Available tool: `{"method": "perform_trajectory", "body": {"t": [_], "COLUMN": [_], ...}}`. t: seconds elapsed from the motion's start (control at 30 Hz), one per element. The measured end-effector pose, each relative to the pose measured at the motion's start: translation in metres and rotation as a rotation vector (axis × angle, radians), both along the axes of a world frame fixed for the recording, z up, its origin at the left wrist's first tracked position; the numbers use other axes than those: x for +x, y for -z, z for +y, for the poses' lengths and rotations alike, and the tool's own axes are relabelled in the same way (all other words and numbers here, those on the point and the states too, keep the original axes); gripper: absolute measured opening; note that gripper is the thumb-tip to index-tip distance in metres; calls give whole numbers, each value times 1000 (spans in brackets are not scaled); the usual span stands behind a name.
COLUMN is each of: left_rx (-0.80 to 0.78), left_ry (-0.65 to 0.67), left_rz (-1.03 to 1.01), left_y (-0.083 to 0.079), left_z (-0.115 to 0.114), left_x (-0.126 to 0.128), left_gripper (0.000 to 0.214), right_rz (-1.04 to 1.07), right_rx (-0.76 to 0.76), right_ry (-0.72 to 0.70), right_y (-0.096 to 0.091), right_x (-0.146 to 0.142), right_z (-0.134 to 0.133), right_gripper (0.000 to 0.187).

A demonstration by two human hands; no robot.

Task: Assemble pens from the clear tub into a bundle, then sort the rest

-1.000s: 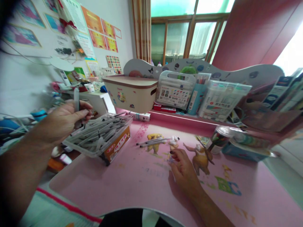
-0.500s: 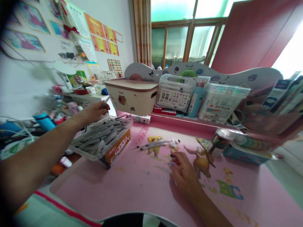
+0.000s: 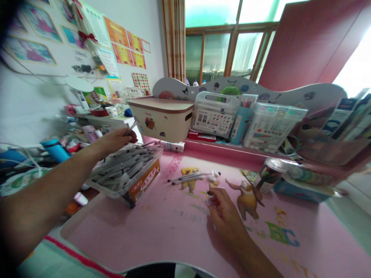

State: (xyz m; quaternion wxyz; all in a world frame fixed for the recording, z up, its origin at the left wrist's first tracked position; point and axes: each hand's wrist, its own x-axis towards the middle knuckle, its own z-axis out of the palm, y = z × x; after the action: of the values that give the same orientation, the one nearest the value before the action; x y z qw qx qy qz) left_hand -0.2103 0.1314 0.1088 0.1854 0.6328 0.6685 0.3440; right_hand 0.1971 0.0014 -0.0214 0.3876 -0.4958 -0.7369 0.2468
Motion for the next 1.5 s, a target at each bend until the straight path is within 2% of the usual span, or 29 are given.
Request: {"method": "perform_trajectory", "body": {"t": [0.23,0.4,0.53,0.7,0.9,1.07,1.27,1.5], "left_rx": [1,-20,-31,-49,-20,53,150,92], "left_ry": [29,40,6,4,-12,-77,-114,-130], "left_rz": [-12,73,97,30,-275,-468,-529,-497], "left_y": [-17,-15,-13,-14,-5,-3,-4,-7], "left_z": [-31,-58,-69,-74,-74,-74,-76,-78], "left_x": [10,8,6,9,7,10,8,10], "left_gripper": [16,19,24,28,24,21,17,19], "right_rz": [-13,-37,-57,-70,-61,-81,-72,-69], "right_rx": [6,-12,-4,0,-2,3,-10,3], "right_ry": [-30,-41,-22,-21,-21,-27,-39,-29], "right_y": [0,2,1,-1,-1,-2,1,1], "right_x": [1,1,0,-1,0,-1,0,0], "right_z": [0,0,-2,-2,-1,-2,-1,-2], "right_gripper": [27,27,24,23,25,24,26,27]}}
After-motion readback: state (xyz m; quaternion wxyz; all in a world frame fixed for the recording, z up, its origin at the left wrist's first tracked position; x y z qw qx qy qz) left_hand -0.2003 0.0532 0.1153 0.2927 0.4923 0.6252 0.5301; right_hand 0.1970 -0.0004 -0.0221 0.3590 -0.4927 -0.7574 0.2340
